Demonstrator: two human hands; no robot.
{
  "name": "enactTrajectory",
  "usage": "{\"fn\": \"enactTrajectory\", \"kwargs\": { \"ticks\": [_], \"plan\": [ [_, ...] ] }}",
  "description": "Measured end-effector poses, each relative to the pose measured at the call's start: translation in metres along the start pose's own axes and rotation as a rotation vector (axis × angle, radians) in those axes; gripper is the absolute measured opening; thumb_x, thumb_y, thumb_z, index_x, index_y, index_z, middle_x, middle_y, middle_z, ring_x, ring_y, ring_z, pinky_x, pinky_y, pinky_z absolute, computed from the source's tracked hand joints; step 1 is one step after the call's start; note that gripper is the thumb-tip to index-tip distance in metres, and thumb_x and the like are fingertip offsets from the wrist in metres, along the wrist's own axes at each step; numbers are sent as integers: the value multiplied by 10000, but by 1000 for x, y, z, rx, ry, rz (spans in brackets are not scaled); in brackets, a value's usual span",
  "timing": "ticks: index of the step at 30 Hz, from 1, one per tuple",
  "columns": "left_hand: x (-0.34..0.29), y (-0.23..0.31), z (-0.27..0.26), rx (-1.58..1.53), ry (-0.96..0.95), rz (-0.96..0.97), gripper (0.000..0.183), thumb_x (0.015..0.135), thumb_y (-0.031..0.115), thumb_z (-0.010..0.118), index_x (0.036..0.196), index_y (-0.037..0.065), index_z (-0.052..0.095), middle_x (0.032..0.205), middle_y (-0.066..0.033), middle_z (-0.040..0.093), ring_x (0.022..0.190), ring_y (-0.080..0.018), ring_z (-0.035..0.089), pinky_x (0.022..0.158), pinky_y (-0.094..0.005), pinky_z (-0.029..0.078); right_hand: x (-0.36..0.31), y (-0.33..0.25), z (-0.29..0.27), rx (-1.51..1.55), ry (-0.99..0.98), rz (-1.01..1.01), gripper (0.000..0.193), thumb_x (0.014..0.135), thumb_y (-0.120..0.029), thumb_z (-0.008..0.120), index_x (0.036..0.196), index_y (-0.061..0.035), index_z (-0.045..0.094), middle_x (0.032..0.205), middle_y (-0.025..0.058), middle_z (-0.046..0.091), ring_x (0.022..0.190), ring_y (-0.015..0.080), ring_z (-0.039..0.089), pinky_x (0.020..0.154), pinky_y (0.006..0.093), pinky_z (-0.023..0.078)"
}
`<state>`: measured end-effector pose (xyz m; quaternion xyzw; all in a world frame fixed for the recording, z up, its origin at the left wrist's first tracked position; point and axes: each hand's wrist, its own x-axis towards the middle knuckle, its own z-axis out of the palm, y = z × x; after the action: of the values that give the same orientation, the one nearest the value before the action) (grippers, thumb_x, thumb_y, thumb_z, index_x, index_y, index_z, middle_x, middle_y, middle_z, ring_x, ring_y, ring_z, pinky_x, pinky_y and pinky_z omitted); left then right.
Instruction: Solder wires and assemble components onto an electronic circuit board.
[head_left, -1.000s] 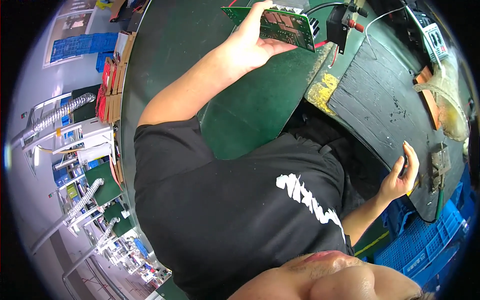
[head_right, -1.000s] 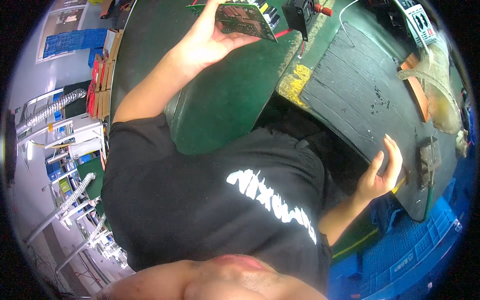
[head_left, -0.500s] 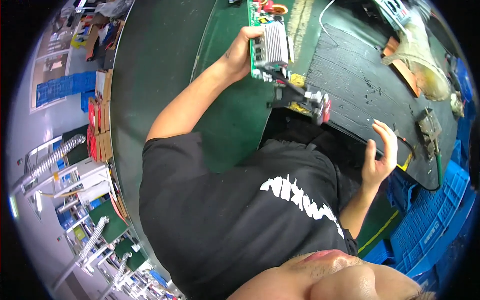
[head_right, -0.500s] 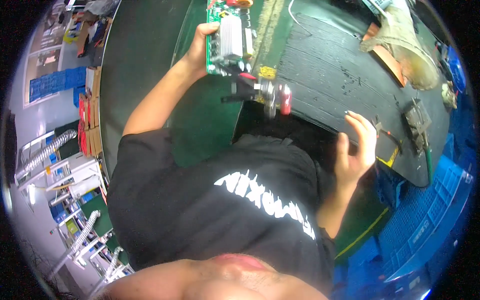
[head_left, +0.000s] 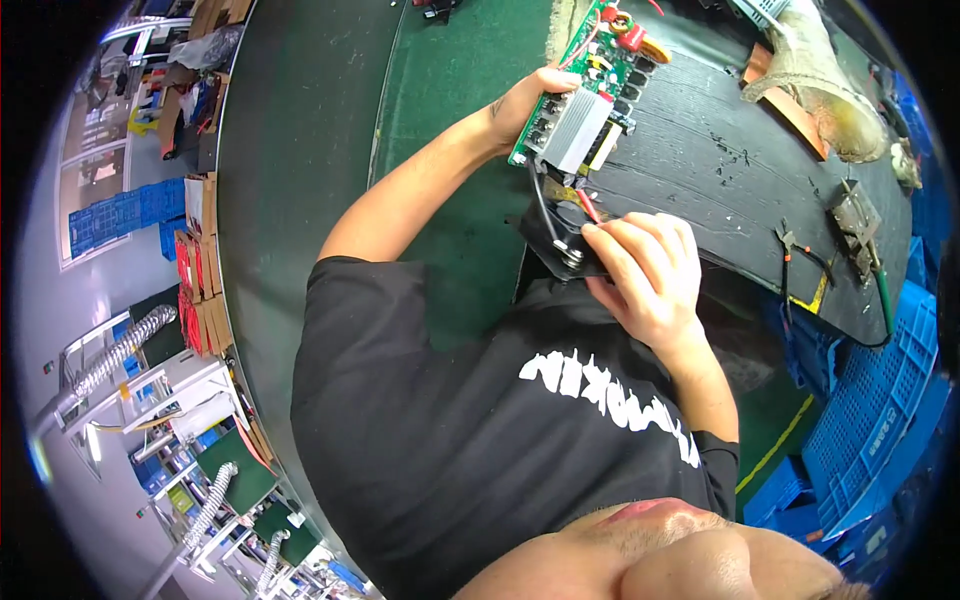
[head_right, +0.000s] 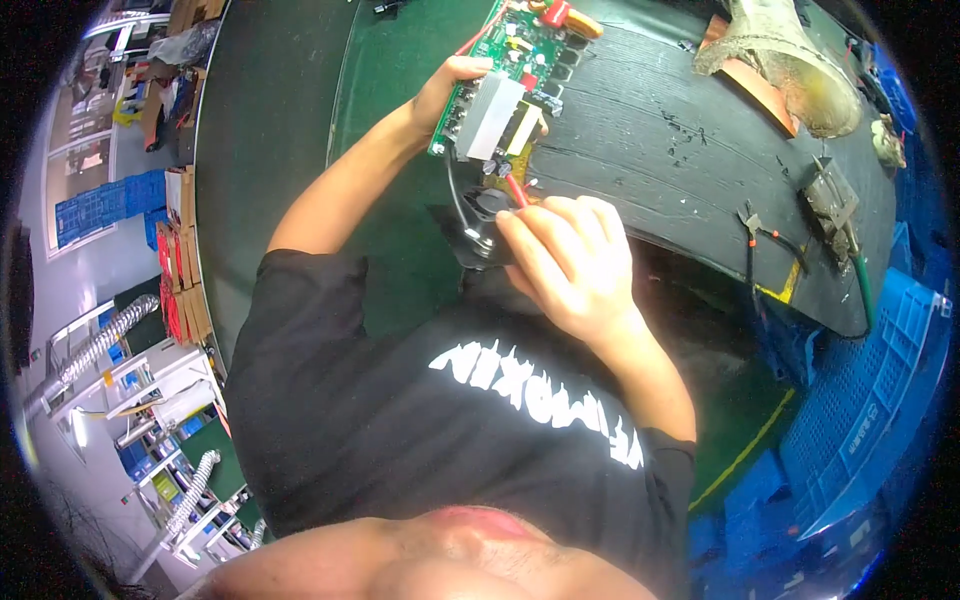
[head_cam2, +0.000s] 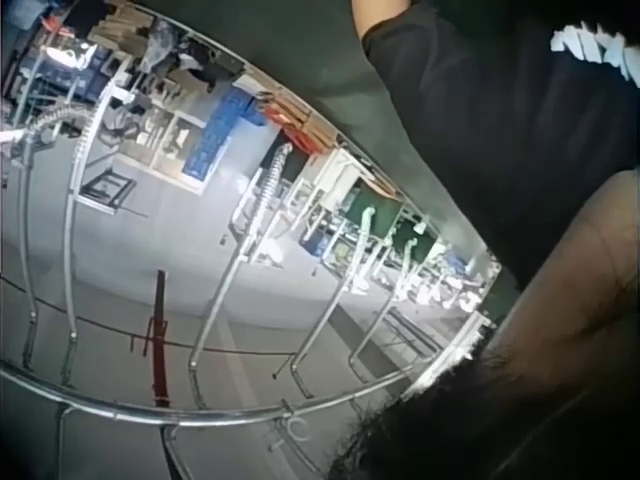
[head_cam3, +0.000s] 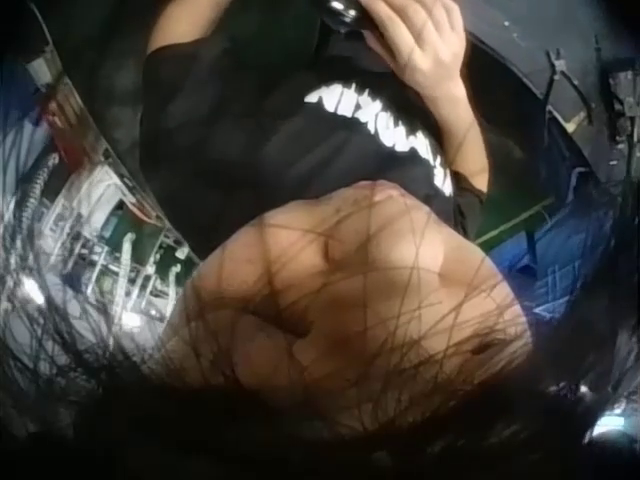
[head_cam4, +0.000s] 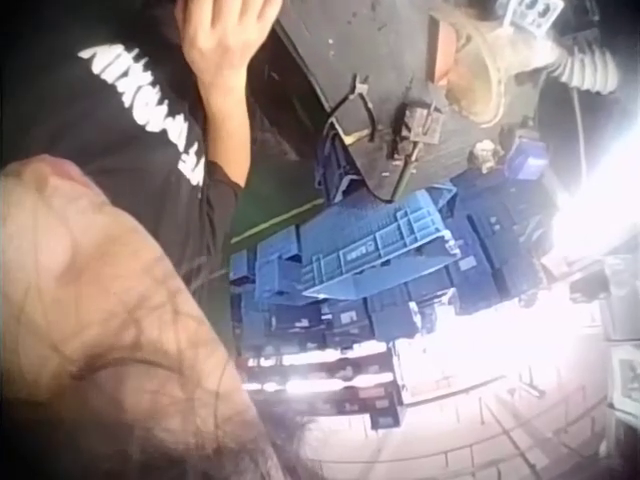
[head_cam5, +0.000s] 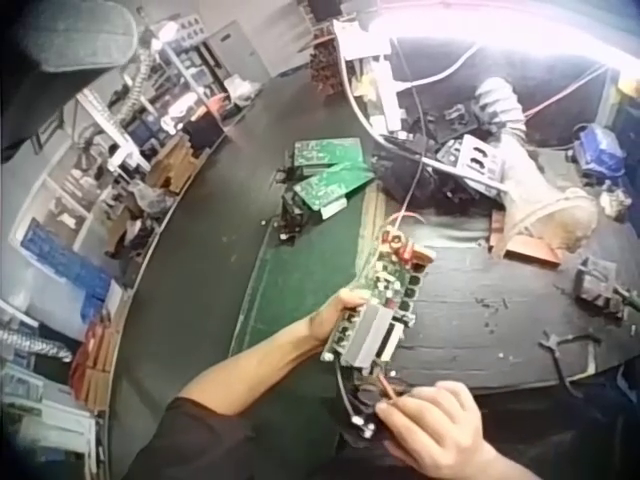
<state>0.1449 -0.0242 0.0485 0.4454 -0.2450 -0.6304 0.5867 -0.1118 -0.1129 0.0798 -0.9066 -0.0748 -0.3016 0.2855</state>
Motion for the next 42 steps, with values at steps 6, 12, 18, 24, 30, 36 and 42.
{"fn": "enactTrajectory", "kwargs": {
  "ticks": [6, 12, 18, 24, 30, 36, 42],
  "plan": [
    [1, 0, -6, 27, -113, -11, 595, 1031, 414, 436, 1450, -8, 422, 1245, -224, 642, 1016, -305, 716, 881, -410, 591, 18, -14, 28, 108, 66, 29, 526, 555, -197, 770, 1039, -16, 672, 968, 101, 642, 889, 278, 647, 798, 408, 509],
    [-1, 5, -22, 216, -117, -9, 759, 1024, 372, 575, 1619, 61, 222, 1514, -88, 481, 1308, -152, 513, 1118, -324, 410, 26, -15, 50, 199, 56, 69, 535, 585, -269, 800, 1035, -29, 640, 946, 94, 613, 887, 283, 624, 800, 421, 494],
    [4, 9, -20, 587, -15, -148, 752, 971, 446, 653, 1537, 27, 391, 1364, -82, 578, 1189, -131, 554, 997, -312, 463, 39, -13, 72, 227, 136, 175, 508, 542, -177, 812, 992, -47, 615, 909, 90, 595, 849, 294, 597, 782, 409, 482],
    [0, 33, -20, 1764, -133, 6, 369, 978, 527, 580, 1226, 287, 710, 964, -236, 648, 853, -406, 595, 784, -461, 507, 51, -17, 96, 356, 179, 348, 423, 572, -149, 804, 922, -70, 580, 833, 79, 576, 807, 282, 593, 752, 394, 474],
    [-16, 77, 12, 1853, 2, -300, 574, 930, 481, 658, 1230, -8, 673, 1115, -233, 679, 1016, -372, 650, 885, -419, 525, 85, -14, 113, 118, -163, 471, 461, 690, -301, 827, 991, -18, 622, 915, 127, 643, 903, 313, 630, 821, 447, 474],
    [-7, 83, 31, 1612, 35, -454, 685, 900, 497, 674, 1288, -64, 626, 1257, -271, 661, 1156, -386, 651, 984, -408, 509, 74, -15, 86, 222, -8, 254, 471, 789, -333, 783, 1145, -59, 642, 1196, 130, 607, 1155, 318, 562, 1040, 486, 394],
    [-34, 16, 64, 2098, 118, -240, 950, 753, 612, 783, 1378, -23, 455, 1111, -233, 580, 975, -394, 634, 837, -458, 533, -33, 10, 6, 322, 104, 268, 320, 729, -46, 755, 1043, -60, 695, 1072, 81, 721, 920, 278, 693, 794, 398, 544]
  ]
}}
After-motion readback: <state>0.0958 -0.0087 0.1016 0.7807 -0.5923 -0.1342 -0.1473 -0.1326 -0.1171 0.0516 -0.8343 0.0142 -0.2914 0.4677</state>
